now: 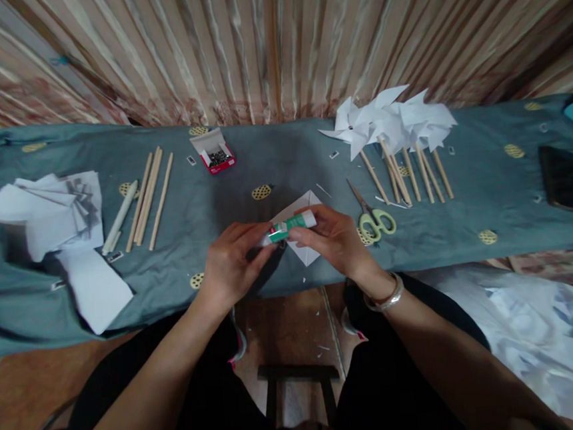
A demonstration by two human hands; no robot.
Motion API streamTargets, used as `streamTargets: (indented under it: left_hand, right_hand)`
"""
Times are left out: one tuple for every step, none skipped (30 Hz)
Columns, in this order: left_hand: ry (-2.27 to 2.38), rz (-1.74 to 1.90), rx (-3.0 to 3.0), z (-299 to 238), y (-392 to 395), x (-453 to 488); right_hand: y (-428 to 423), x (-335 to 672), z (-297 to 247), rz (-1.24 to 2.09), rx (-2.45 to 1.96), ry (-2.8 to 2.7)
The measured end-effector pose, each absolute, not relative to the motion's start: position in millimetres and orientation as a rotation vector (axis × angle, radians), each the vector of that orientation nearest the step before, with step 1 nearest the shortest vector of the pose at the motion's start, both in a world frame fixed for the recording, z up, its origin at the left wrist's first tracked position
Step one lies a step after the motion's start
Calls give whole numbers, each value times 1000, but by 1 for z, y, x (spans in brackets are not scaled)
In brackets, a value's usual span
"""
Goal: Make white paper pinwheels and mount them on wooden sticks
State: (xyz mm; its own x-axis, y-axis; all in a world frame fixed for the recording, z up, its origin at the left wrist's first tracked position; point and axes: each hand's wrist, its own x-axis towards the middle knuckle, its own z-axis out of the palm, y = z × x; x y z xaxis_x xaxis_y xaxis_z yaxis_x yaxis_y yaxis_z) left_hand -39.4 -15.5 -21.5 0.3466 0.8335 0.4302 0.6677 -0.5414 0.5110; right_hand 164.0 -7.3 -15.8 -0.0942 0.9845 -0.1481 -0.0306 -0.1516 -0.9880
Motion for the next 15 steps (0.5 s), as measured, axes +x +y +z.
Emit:
streamTargets:
  left_hand:
    - [1421, 957, 2308, -22, -13, -45]
    - [1494, 943, 2268, -23, -9, -52]
    - [1573, 921, 2232, -24, -6, -60]
    - [1635, 894, 2221, -26, -2, -68]
    - [1675, 867, 2243, -27, 1, -76]
    - [1702, 840, 2274, -28, 4, -82]
    - [1718, 804, 2305, -28, 5, -86]
    - [1723, 785, 2340, -27, 4, -89]
    - [1722, 775, 2377, -26, 3, -88]
    - [1717, 771, 2413, -24, 0, -85]
    - [1692, 771, 2456, -22, -4, -79]
    - [1617, 774, 2519, -21, -7, -72]
    - [1504, 769, 2590, -21, -11, -63]
    - [1354, 735, 2675, -22, -13, -54]
    - [1203, 752, 2746, -23, -15, -45]
  right_hand:
    - [-6, 170, -15, 1335, -1249, -1216]
    - [-6, 177, -14, 1259, -1262, -1255]
    - [-6, 186, -14, 1168, -1284, -1319]
    - [-6, 195, -13, 1064, -1331, -1418]
    - [-7, 203, -12, 956, -1387, -1536]
    - [-10, 211, -11, 873, -1424, -1659]
    - [-13, 217, -11, 801, -1442, -1773]
    - [-17, 221, -11, 731, -1435, -1879]
    - [-21, 224, -12, 671, -1413, -1970]
    - [-25, 225, -14, 618, -1381, -2047]
    - [-28, 226, -15, 571, -1348, -2105]
    - [-31, 226, -16, 536, -1324, -2147]
    - [-33, 226, -17, 508, -1310, -2177]
    - [-35, 227, -18, 488, -1303, -2195]
    - [-36, 227, -18, 473, -1301, -2204]
